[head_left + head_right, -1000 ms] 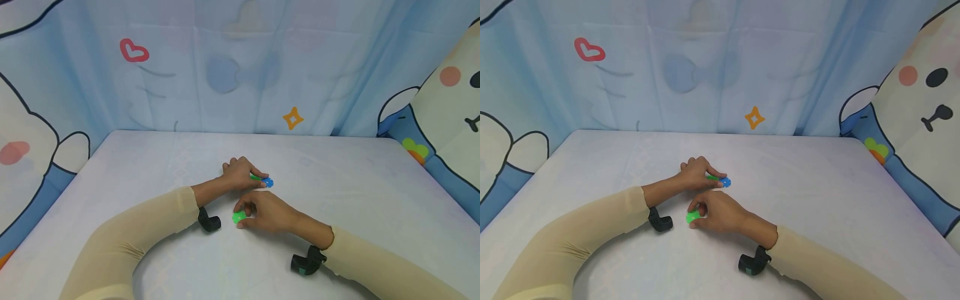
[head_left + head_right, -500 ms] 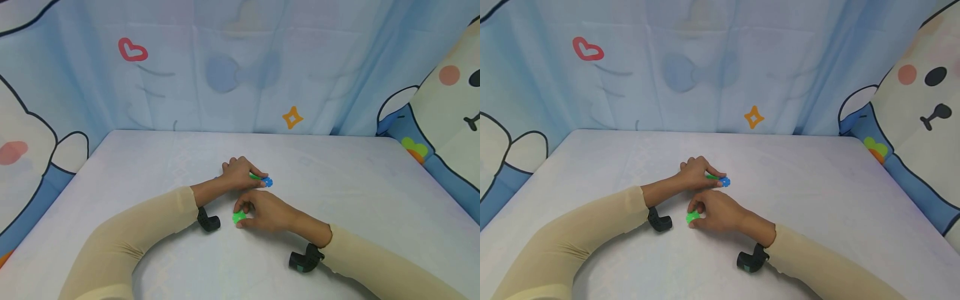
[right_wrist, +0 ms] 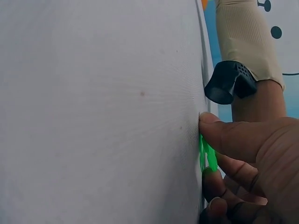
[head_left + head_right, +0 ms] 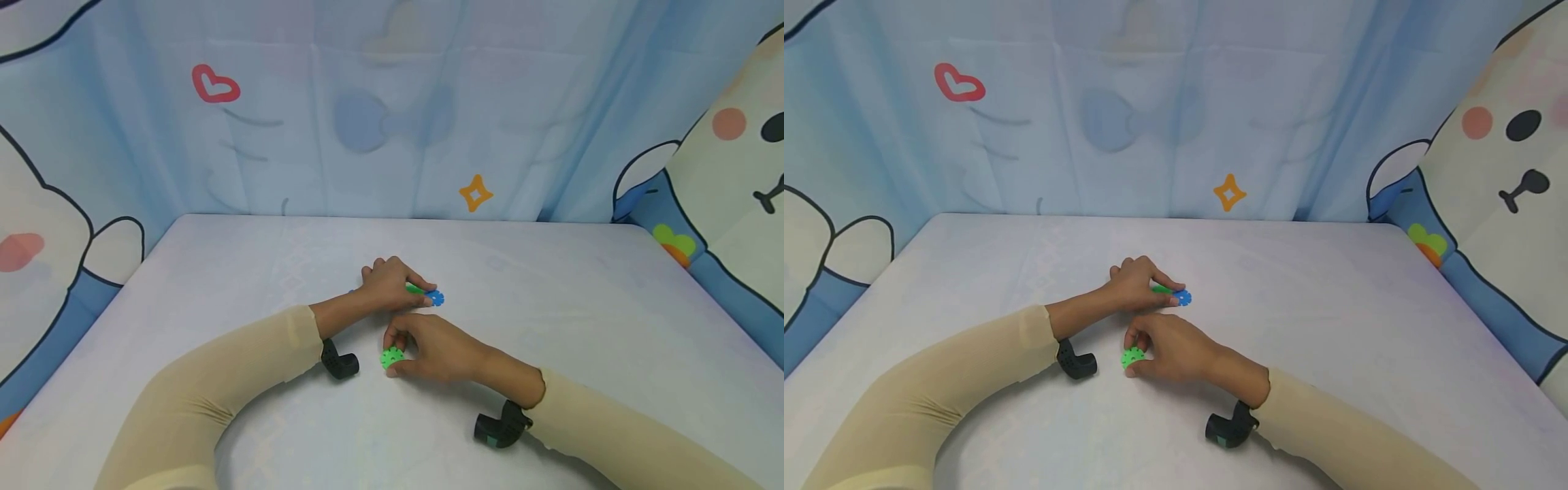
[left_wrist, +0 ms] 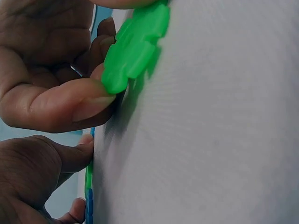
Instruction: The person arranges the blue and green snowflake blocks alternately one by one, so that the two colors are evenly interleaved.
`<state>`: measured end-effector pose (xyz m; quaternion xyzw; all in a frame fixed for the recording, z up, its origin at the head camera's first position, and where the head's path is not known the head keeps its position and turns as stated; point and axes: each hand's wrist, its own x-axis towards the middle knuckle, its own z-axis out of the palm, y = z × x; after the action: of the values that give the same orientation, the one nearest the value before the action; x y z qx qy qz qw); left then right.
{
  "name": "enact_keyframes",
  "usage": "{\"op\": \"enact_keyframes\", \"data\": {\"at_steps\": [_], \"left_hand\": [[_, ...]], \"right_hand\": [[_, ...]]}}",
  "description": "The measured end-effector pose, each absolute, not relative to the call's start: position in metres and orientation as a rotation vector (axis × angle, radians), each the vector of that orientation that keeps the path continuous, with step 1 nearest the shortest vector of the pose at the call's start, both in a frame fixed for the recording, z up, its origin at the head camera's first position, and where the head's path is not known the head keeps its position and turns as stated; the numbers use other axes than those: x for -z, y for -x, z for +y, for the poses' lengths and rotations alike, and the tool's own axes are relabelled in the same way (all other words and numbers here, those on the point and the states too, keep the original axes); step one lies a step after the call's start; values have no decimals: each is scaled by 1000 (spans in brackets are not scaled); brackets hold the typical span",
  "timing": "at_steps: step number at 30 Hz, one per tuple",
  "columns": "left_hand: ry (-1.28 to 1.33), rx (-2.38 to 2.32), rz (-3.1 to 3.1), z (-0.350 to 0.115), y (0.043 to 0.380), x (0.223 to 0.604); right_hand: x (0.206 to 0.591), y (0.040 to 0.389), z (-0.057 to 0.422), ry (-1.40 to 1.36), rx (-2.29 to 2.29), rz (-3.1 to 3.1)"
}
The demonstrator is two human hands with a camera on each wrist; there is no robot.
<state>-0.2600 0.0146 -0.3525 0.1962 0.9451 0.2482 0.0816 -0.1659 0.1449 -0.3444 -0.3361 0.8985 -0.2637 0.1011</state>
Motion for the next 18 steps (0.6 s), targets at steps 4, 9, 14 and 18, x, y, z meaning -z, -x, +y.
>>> {"op": "enact_keyframes", "data": {"at_steps": [4,9,14,18], "left_hand": [[-580,-753,2825,15,260,353],[-594,-755,2829,14,259,353],[-603,-740,2832,14,259,352],[-600,-723,2838,14,259,352]], "right_hand": [[345,165,146,989,791,2646],[346,165,146,976,782,2647],[345,164,147,972,774,2651],[344,164,148,963,781,2640]]}}
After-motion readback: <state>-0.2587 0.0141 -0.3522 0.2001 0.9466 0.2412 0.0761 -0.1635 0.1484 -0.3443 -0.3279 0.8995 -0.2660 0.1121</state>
